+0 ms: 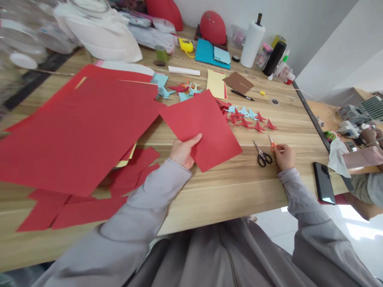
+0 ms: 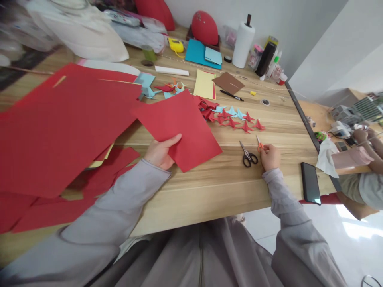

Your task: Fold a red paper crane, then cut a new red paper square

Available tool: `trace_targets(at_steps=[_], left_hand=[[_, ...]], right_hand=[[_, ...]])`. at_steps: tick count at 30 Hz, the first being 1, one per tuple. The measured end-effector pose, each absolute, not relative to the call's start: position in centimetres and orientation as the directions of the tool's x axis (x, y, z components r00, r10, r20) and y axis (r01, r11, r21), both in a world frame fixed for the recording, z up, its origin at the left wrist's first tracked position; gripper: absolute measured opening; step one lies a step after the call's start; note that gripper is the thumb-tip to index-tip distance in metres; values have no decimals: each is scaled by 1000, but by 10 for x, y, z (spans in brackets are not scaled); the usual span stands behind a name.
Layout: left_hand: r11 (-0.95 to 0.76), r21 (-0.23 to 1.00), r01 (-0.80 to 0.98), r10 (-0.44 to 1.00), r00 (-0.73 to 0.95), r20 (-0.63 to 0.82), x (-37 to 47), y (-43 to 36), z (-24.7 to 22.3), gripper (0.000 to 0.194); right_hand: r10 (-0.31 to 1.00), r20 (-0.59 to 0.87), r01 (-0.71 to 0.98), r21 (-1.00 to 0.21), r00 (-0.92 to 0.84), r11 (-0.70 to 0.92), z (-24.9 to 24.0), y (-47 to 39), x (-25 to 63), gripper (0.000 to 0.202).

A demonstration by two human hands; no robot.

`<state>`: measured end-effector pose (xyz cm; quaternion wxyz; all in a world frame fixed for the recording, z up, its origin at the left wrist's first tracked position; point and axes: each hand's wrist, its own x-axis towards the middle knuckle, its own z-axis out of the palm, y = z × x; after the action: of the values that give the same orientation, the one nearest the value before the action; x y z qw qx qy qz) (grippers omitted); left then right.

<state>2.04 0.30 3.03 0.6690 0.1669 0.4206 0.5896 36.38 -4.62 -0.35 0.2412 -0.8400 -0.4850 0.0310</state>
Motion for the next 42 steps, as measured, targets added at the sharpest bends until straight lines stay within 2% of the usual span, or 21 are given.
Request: trace_targets(at_steps=[4, 6, 7, 9, 11, 12, 14, 17, 22, 25, 31, 37, 42], left_hand=[[225, 721, -655, 933, -67, -353, 19, 4, 32, 28], [226, 719, -657, 933, -65, -353, 17, 4, 31, 28], [232, 716, -659, 933, -59, -356, 17, 5, 31, 28], [237, 708, -665, 932, -50, -358, 16, 5, 30, 27], [240, 703, -669, 931, -45, -362, 16, 6, 29, 27], [243, 702, -670, 931, -44, -364, 16, 5, 29, 27], [248, 702, -667, 928, -43, -369, 16, 5, 29, 28], [251, 706, -663, 925, -52, -377, 16, 5, 29, 30], [243, 710, -661, 917, -82, -390, 12, 6, 32, 33], [263, 703, -661, 905, -84, -417, 8, 8, 35, 31], [346, 650, -677, 872, -24, -489, 1, 8, 37, 31], [401, 605, -688, 841, 14, -542, -1, 8, 40, 26], [386, 593, -707, 852, 27, -523, -2, 11, 38, 17]], right_hand=[[793, 162, 779, -377, 588, -500, 3, -38, 357, 31], [761, 139, 738, -401, 634, -542, 6, -37, 355, 35], [744, 125, 704, -454, 657, -545, 8, -37, 354, 37], [722, 61, 577, -648, 689, -497, 13, -39, 349, 41], [744, -60, 306, -887, 666, -345, 19, -41, 337, 49], [786, -106, 180, -947, 609, -267, 21, -42, 329, 52], [865, -140, -10, -988, 481, -155, 26, -38, 307, 50], [936, -191, -246, -962, 297, -119, 30, -27, 270, 41], [952, -281, -457, -836, -120, -304, 29, -17, 233, 38], [925, -286, -458, -806, -251, -374, 26, -23, 234, 38], [905, -198, -497, -781, -377, -378, 23, -36, 238, 50], [788, -196, -446, -733, -584, -513, 26, -49, 222, 44], [667, -108, -430, -686, -737, -587, 25, -56, 218, 47]])
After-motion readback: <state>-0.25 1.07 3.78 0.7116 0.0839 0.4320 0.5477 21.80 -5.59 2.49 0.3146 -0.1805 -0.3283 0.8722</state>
